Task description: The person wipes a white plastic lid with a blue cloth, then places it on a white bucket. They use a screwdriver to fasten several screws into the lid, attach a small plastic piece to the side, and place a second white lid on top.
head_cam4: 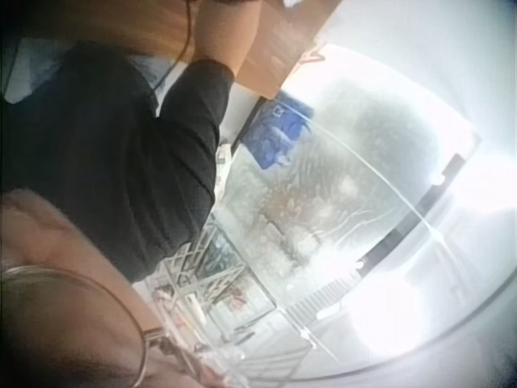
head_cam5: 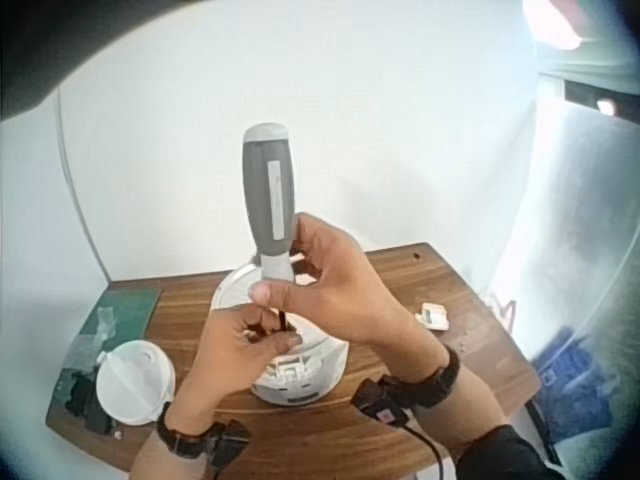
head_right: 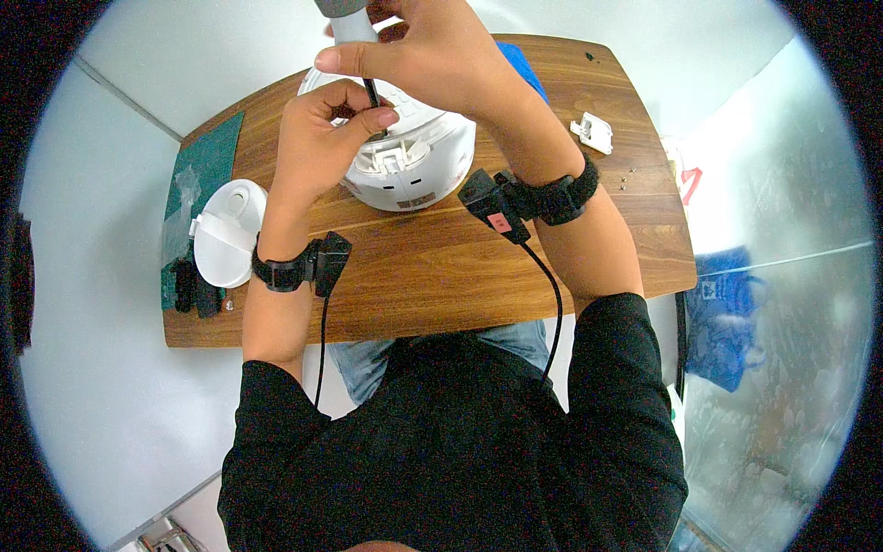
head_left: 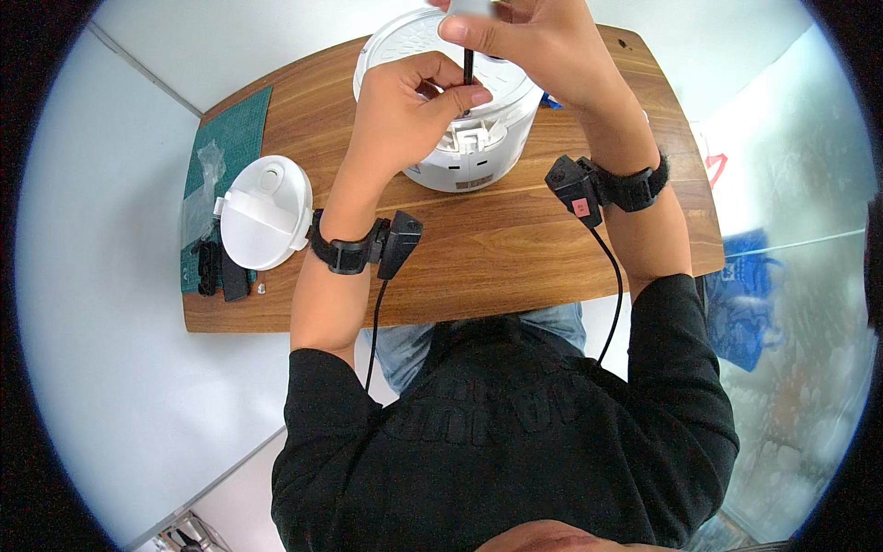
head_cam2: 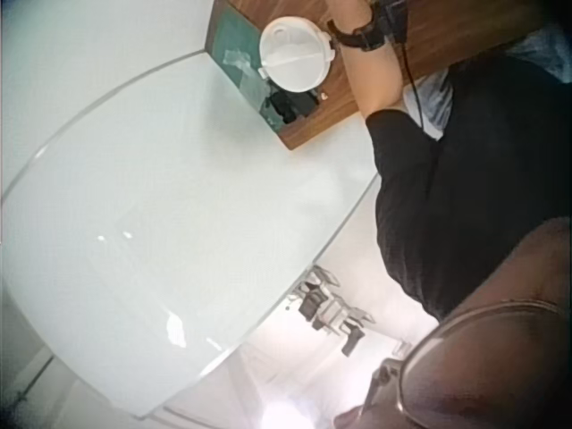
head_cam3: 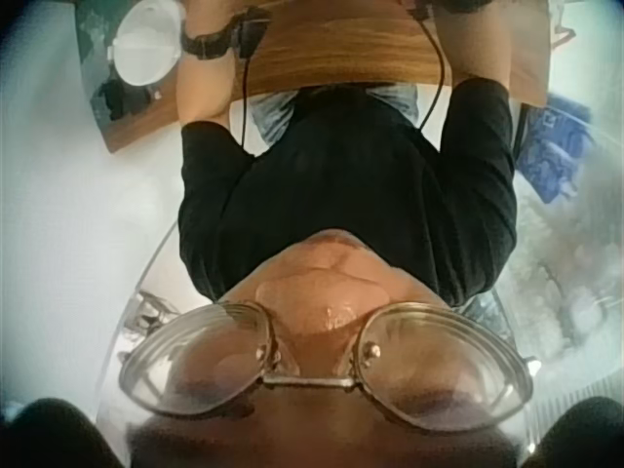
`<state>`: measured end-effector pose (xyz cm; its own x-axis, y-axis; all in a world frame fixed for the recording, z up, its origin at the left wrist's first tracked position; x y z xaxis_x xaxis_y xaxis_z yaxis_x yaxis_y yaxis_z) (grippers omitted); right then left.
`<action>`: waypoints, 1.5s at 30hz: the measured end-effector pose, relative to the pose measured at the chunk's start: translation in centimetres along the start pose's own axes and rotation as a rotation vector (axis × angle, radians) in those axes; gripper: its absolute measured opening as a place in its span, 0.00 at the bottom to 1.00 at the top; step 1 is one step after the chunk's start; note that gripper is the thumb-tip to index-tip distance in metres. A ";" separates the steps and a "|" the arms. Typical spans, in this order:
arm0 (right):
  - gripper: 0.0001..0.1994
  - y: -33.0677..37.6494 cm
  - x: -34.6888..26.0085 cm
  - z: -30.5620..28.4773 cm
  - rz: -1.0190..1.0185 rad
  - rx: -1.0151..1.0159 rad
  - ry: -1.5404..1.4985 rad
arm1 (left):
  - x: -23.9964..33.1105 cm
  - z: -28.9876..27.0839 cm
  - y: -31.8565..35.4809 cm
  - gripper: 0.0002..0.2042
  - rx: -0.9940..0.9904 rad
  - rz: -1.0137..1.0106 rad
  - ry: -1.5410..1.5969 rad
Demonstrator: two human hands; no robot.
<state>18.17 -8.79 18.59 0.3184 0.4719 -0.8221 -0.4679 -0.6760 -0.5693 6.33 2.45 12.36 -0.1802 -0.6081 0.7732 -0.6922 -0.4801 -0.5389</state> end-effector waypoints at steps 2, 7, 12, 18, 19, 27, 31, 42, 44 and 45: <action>0.15 0.0 -0.1 0.4 0.133 -0.044 -0.280 | 0.2 -0.1 0.0 0.09 0.010 0.007 -0.024; 0.12 -0.4 1.3 -0.5 0.040 0.001 -0.058 | -0.2 0.3 0.0 0.08 0.015 0.016 0.076; 0.11 -0.2 1.8 -0.2 0.006 0.043 -0.110 | -0.7 0.2 0.0 0.09 -0.039 -0.015 0.084; 0.11 -1.6 0.0 -1.2 -0.092 0.161 -0.381 | 0.7 0.5 0.5 0.22 -0.082 0.143 -0.176; 0.10 -2.1 -0.1 -1.7 -0.147 0.162 -0.465 | 1.2 0.4 0.7 0.24 -0.075 0.202 -0.285; 0.08 0.2 3.6 -7.6 0.161 0.224 -0.168 | 1.6 2.0 3.1 0.12 -0.063 0.279 -0.535; 0.15 1.7 7.2 -9.1 0.063 0.125 0.238 | 0.9 -0.1 3.5 0.08 -0.186 0.301 -0.381; 0.12 4.3 7.1 -5.6 0.040 -0.082 0.099 | -2.0 -8.1 3.2 0.23 -0.147 0.136 -0.344; 0.11 4.4 7.2 -5.2 0.014 -0.025 0.074 | -1.6 -7.8 3.2 0.22 -0.098 0.254 -0.440; 0.11 4.6 7.2 -5.2 0.001 0.007 0.064 | -1.4 -7.5 3.1 0.21 -0.075 0.317 -0.484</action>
Point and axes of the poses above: each hand's wrist, its own y-axis away from the middle knuckle, its own z-axis out of the palm, x = y × z, the point moved 3 cm from there along -y, towards the middle knuckle, and after that the axes turned 12 degrees about x, right-handed, at the moved point
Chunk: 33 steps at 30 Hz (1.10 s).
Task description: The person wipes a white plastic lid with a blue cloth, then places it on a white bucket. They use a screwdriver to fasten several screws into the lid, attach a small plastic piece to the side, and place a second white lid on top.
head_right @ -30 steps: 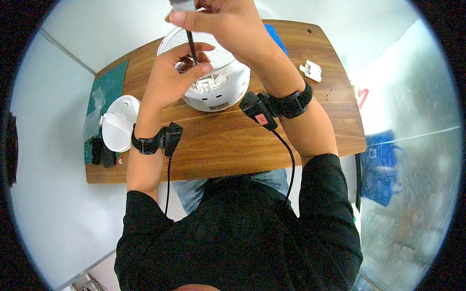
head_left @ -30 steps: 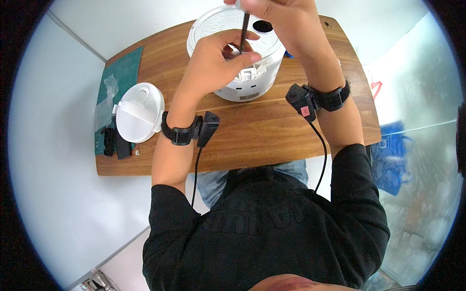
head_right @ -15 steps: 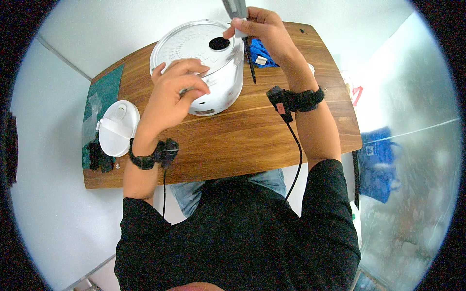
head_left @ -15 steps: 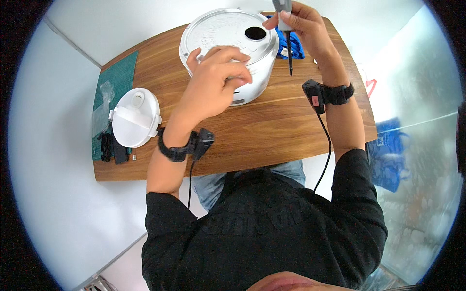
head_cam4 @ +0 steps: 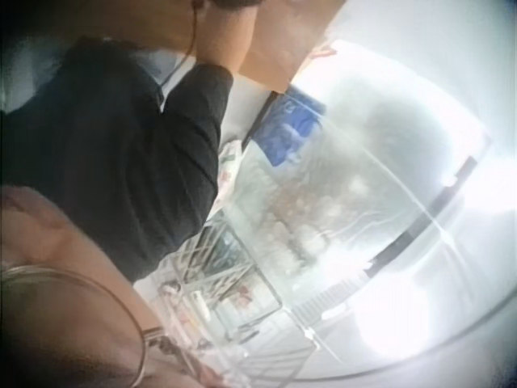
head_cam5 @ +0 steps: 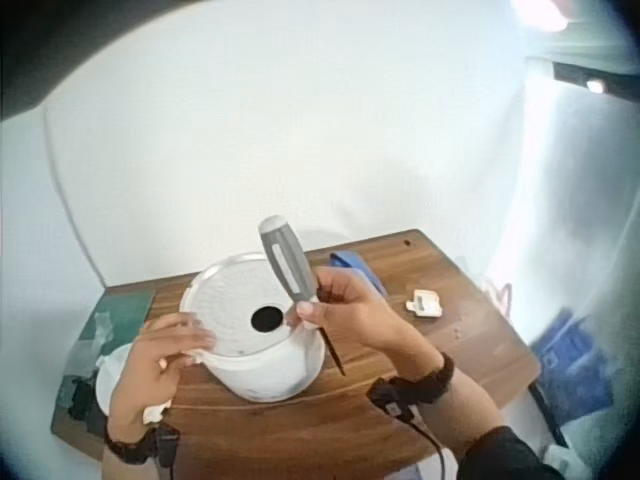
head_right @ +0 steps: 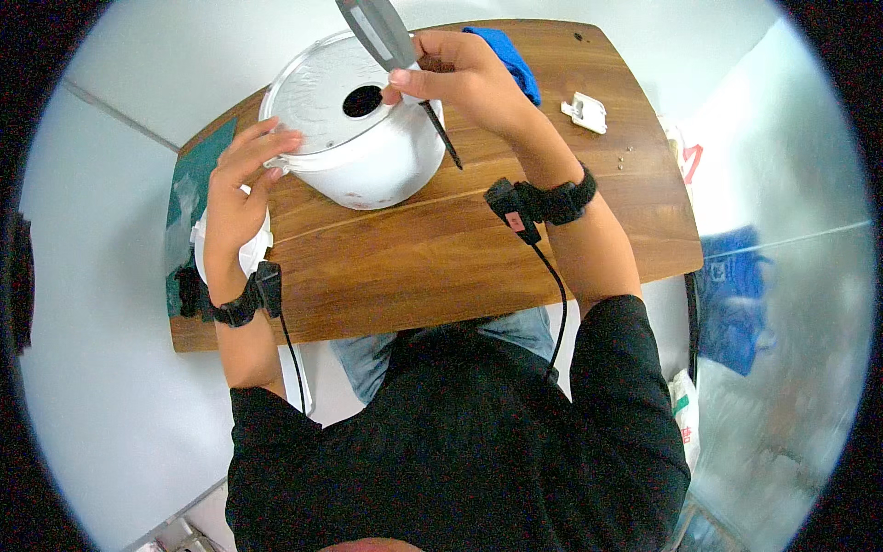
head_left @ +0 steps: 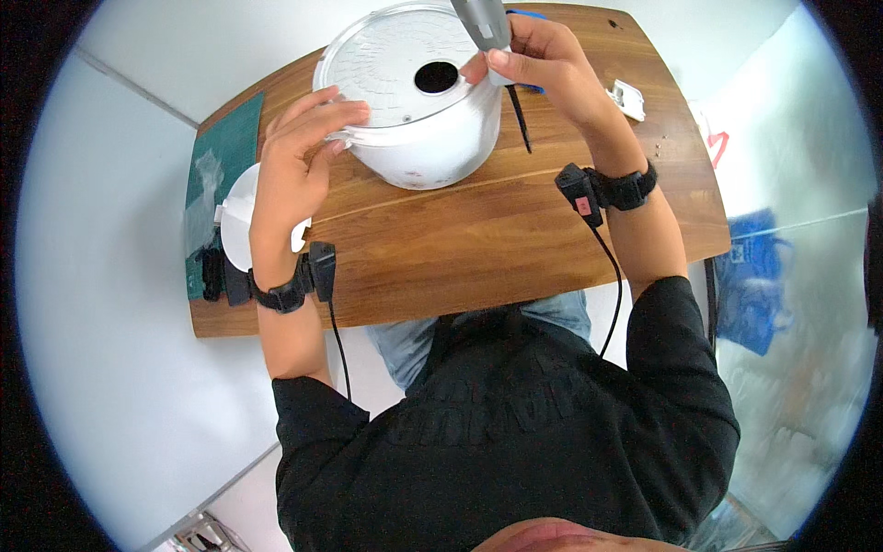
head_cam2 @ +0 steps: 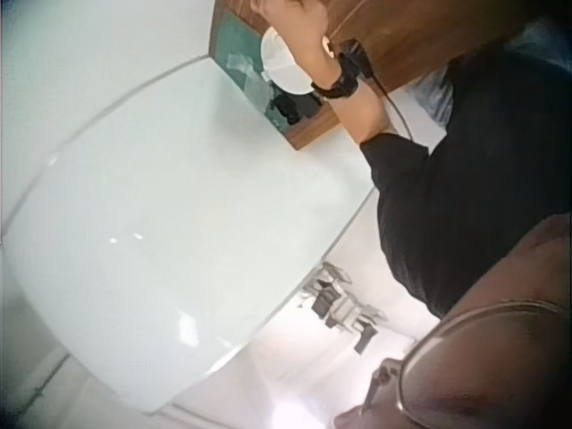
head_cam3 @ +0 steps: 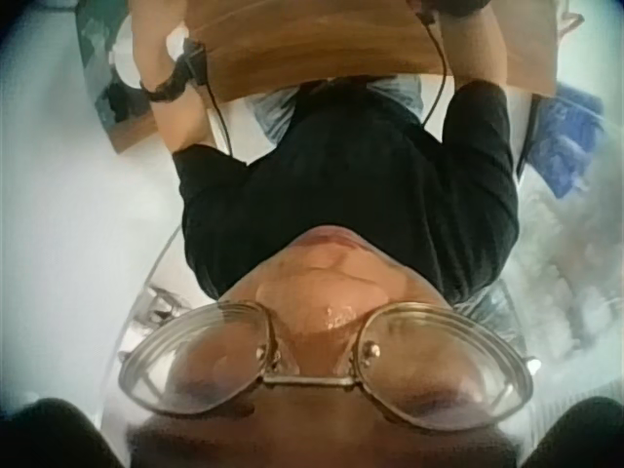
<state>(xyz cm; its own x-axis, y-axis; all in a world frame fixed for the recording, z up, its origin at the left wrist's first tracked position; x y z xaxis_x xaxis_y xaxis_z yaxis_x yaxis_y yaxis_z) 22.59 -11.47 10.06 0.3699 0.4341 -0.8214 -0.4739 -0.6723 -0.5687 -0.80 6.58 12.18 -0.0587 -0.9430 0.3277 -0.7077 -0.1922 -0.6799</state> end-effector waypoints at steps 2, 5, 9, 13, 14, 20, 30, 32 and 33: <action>0.12 0.1 0.2 -1.3 0.092 0.053 0.050 | 2.3 0.3 -0.8 0.20 0.074 0.071 -0.075; 0.13 1.0 0.3 -4.5 0.050 0.243 -0.060 | 6.5 2.4 -2.2 0.15 0.114 0.103 0.146; 0.12 5.1 -2.6 -12.2 0.132 0.426 -0.057 | 11.6 9.0 -4.1 0.10 -0.100 0.078 0.508; 0.11 11.4 -4.2 -18.6 0.171 0.735 0.124 | 16.5 19.7 -6.6 0.10 -0.364 0.031 0.572; 0.11 13.2 -3.6 -20.8 0.162 0.783 0.176 | 17.3 22.8 -7.2 0.11 -0.391 0.064 0.532; 0.14 19.0 -2.0 -25.3 0.237 0.925 0.390 | 18.6 36.0 -8.8 0.14 -0.570 0.096 0.223; 0.15 20.4 -1.1 -26.2 0.210 0.959 0.310 | 19.2 40.2 -7.4 0.08 -0.557 0.191 0.183; 0.15 19.9 -0.8 -26.2 0.250 0.948 0.318 | 18.9 40.5 -7.4 0.08 -0.520 0.205 0.209; 0.15 19.6 -0.8 -26.1 0.270 0.943 0.323 | 18.6 40.6 -7.4 0.08 -0.505 0.166 0.227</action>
Point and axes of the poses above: each hand's wrist, its own y-axis away from the middle knuckle, its own z-axis out of the palm, x = y × z, the point moved 3 cm from there along -y, towards the middle knuckle, and after that the axes turned 12 degrees about x, right-handed, at the moved point
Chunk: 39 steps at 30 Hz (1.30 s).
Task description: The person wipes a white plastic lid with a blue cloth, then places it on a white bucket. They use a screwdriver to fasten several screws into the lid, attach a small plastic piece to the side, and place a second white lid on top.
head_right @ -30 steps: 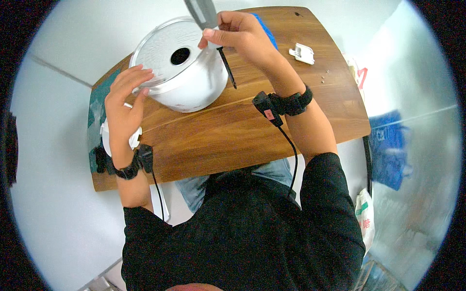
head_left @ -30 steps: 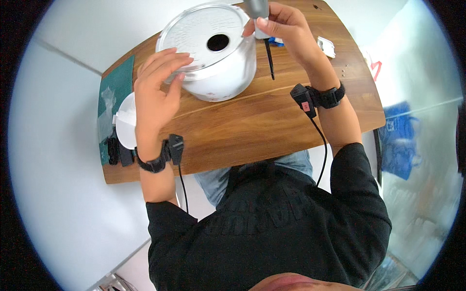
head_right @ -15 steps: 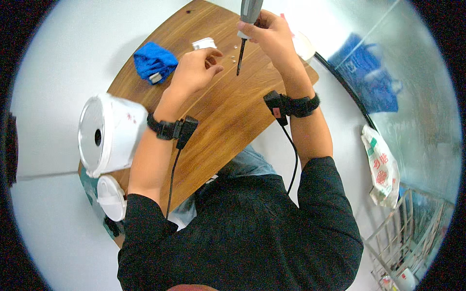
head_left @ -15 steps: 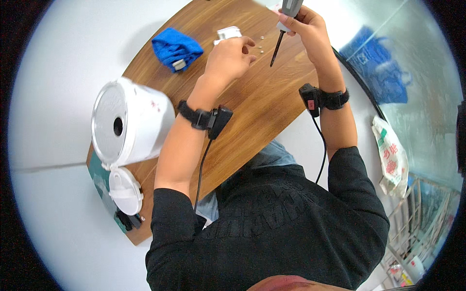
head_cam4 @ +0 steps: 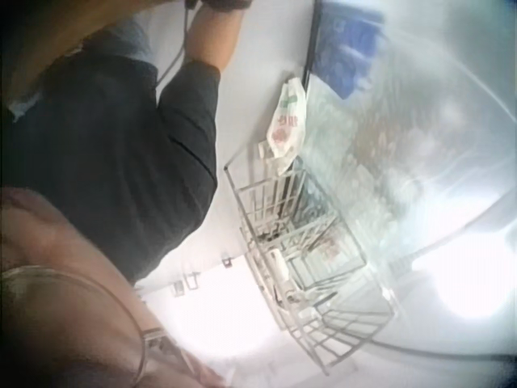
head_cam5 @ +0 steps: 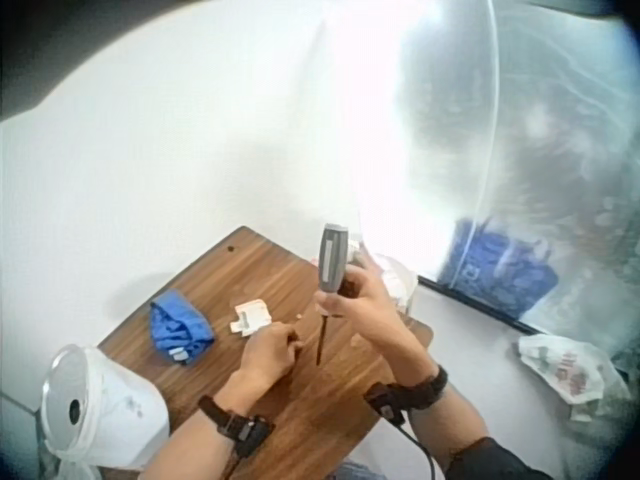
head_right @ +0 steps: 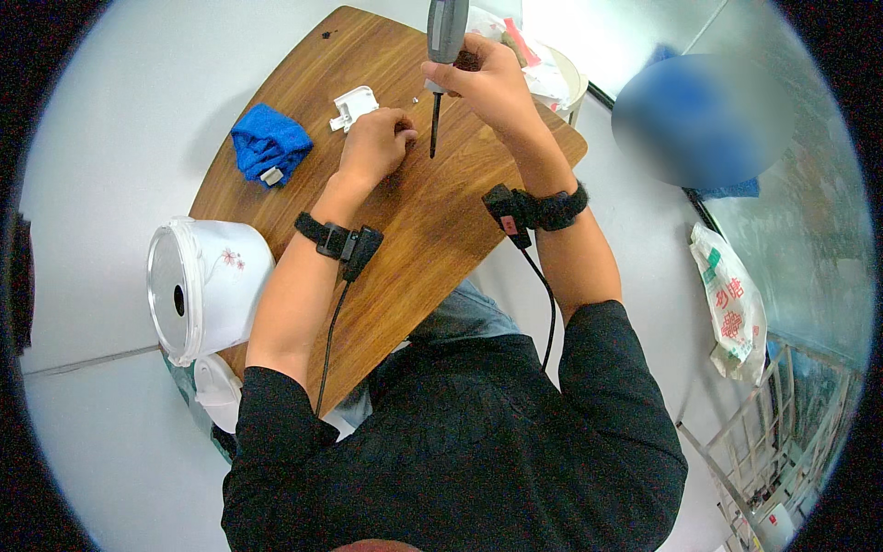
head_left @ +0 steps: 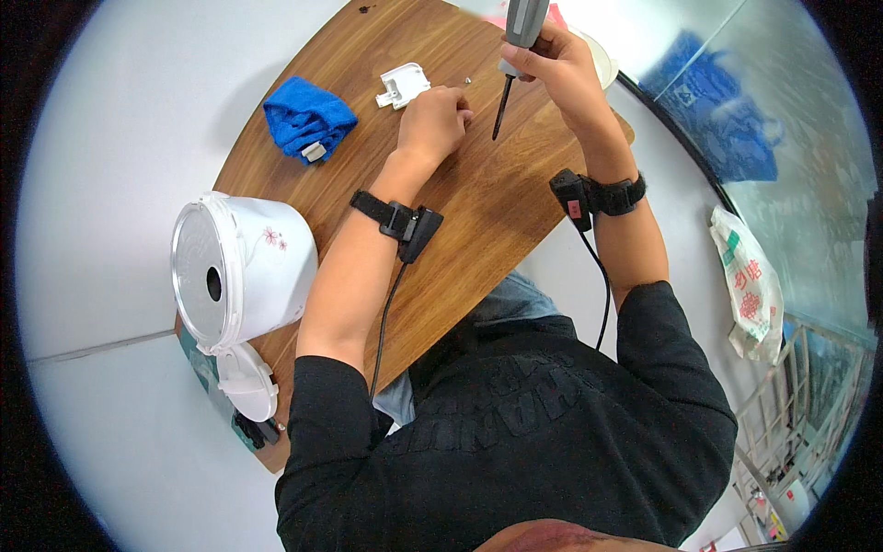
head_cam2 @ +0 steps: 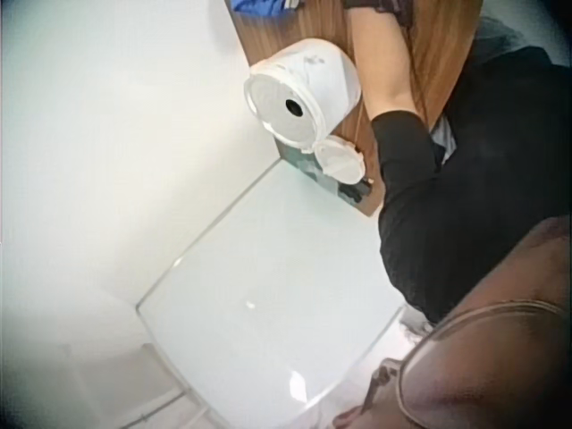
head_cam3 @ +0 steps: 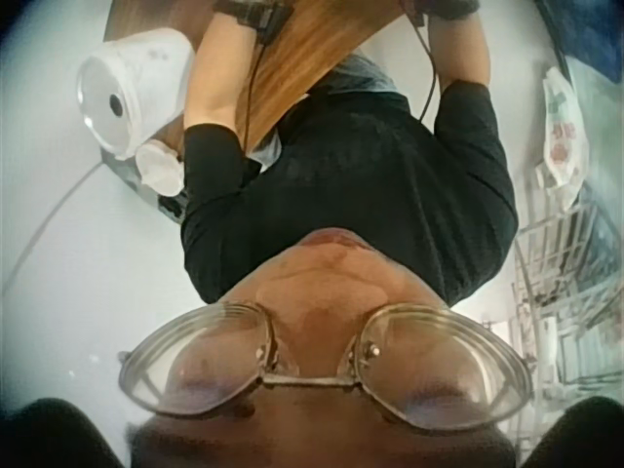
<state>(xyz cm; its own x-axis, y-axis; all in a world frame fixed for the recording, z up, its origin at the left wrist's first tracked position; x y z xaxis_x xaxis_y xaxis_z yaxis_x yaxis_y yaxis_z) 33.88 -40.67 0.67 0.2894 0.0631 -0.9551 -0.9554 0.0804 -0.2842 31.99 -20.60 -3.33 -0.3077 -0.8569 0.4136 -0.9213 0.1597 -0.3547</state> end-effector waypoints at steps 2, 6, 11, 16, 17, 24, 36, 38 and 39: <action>0.15 0.3 -0.9 0.3 -0.006 -0.003 -0.010 | 0.2 -0.4 0.3 0.07 0.051 -0.054 0.038; 0.15 0.7 -1.5 0.8 -0.017 -0.010 -0.068 | -0.8 -0.5 0.2 0.08 -0.016 -0.069 0.038; 0.15 0.8 -0.4 1.5 -0.012 -0.030 -0.076 | 0.3 -1.9 1.1 0.06 -0.022 -0.151 0.050; 0.13 1.2 -1.0 3.6 -0.004 -0.073 -0.146 | -0.1 -6.6 4.1 0.08 0.114 -0.243 0.243; 0.13 0.8 -0.7 4.3 -0.019 -0.100 -0.188 | -0.1 -7.8 5.0 0.08 0.143 -0.274 0.310; 0.10 3.8 -6.5 11.0 0.173 -0.272 -0.558 | -0.4 -16.1 14.2 0.03 0.301 -0.438 0.649; 0.11 9.1 -12.0 22.2 0.093 -0.654 -0.608 | 0.3 -23.2 23.2 0.12 0.584 -0.312 0.406; 0.11 10.1 -13.1 23.1 0.089 -0.672 -0.603 | -0.1 -23.9 24.4 0.13 0.597 -0.316 0.404; 0.11 10.5 -13.4 23.6 0.097 -0.682 -0.592 | -0.2 -24.4 24.9 0.13 0.603 -0.319 0.404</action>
Point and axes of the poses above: each hand's wrist, its own y-axis away from the middle knuckle, its own z-axis out of the palm, x = y × z, the point moved 3 cm from there along -y, towards the middle knuckle, and after that the axes turned 12 degrees about x, right-handed, at the moved point
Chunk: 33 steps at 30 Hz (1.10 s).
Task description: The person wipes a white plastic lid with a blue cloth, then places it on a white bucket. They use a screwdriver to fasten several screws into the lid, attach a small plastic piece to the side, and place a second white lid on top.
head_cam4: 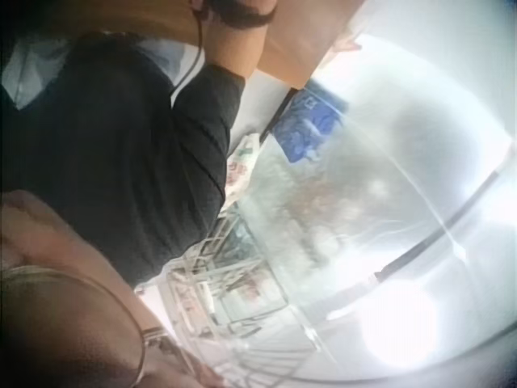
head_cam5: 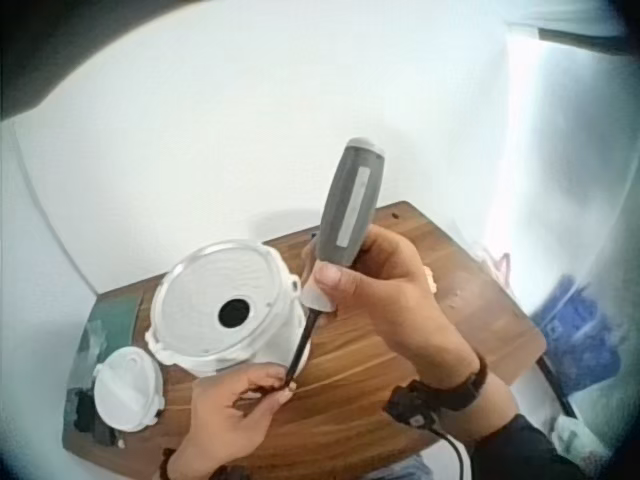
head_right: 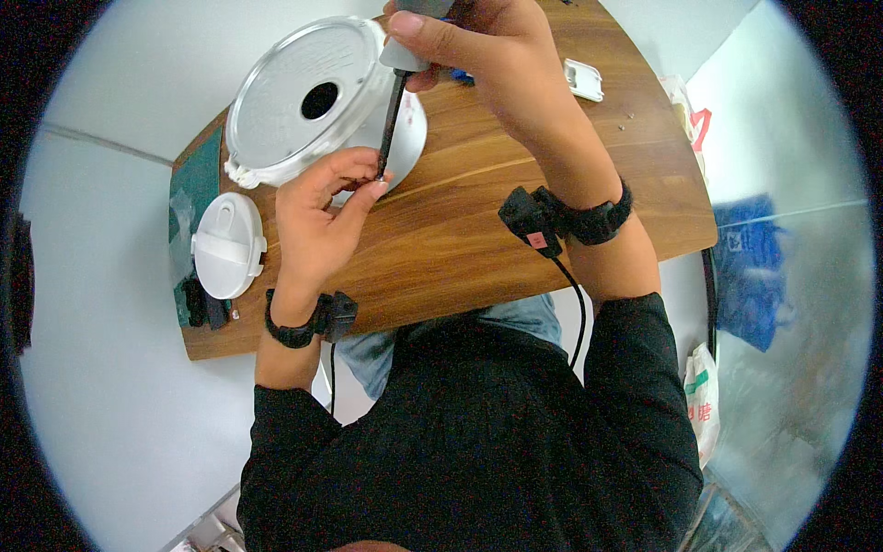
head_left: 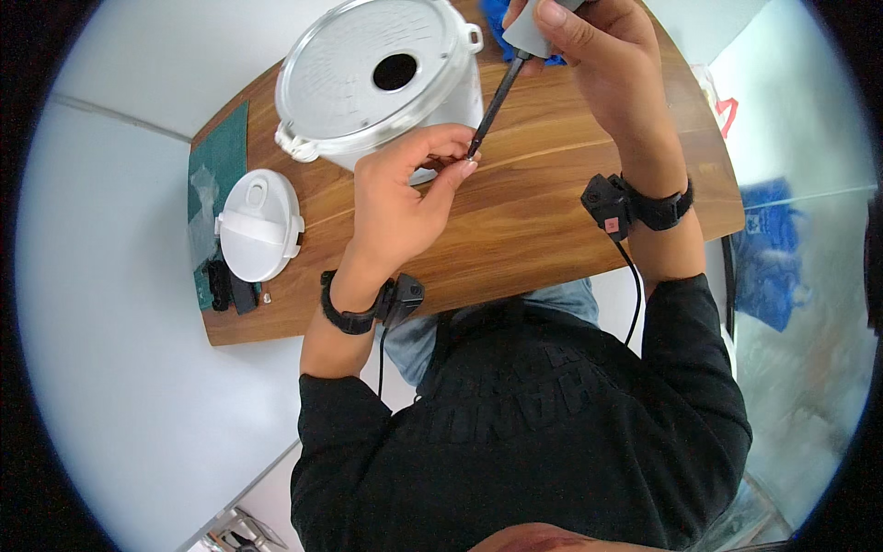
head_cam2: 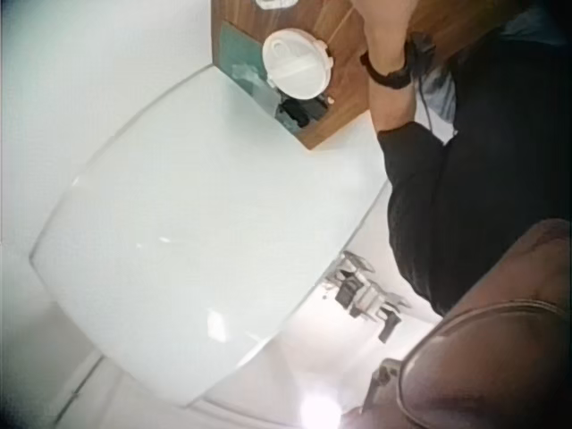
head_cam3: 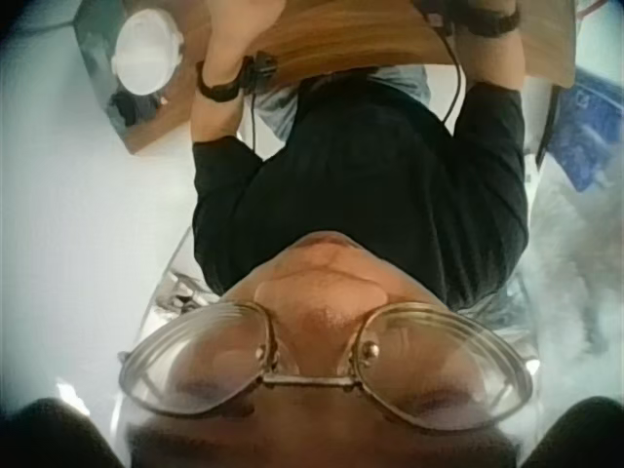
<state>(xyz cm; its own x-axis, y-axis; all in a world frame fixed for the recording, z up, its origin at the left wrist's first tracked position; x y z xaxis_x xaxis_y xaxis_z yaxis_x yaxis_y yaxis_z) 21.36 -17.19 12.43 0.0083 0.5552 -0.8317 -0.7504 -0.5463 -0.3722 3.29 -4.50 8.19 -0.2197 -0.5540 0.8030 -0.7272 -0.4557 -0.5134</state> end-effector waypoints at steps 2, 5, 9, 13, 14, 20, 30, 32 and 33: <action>0.12 -0.1 0.2 1.3 0.033 -0.016 0.011 | 0.1 -1.2 0.4 0.12 -0.016 -0.004 0.000; 0.14 0.2 0.1 3.2 0.023 -0.058 0.074 | 0.2 -2.9 0.7 0.12 -0.039 -0.009 -0.008; 0.17 0.0 -0.4 5.7 0.012 -0.231 0.106 | -0.1 -4.4 1.0 0.10 -0.054 -0.042 0.060; 0.19 -0.9 -0.5 8.3 0.068 -0.335 0.122 | 0.9 -5.9 0.3 0.09 -0.043 -0.026 -0.043; 0.20 -1.4 -0.5 8.8 0.071 -0.356 0.122 | 1.1 -6.3 0.0 0.09 -0.027 -0.002 -0.067; 0.18 -4.6 -1.3 11.9 -0.167 -0.398 0.138 | 1.3 -8.2 -3.6 0.07 0.114 0.186 -0.214; 0.11 -5.5 1.0 12.1 -0.156 -0.423 0.066 | -1.6 -7.7 -5.0 0.13 0.087 0.044 -0.151; 0.11 -4.6 0.0 12.5 -0.140 -0.388 0.126 | -1.3 -7.9 -4.9 0.13 0.089 0.046 -0.162; 0.11 -4.4 -0.3 12.6 -0.132 -0.371 0.156 | -1.4 -7.9 -4.9 0.13 0.088 0.036 -0.167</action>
<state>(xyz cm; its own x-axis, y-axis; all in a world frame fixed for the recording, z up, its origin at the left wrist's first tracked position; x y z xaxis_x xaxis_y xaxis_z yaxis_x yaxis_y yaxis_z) 16.32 -7.06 19.51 0.2095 0.5498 -0.8086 -0.4477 -0.6813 -0.5792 1.96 3.99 11.98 -0.1282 -0.6760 0.7257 -0.6596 -0.4883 -0.5714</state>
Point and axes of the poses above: each hand's wrist, its own y-axis away from the middle knuckle, its own z-axis out of the palm, x = y × z, the point moved 3 cm from there along -y, towards the middle knuckle, and after that the axes turned 12 degrees about x, right-handed, at the moved point
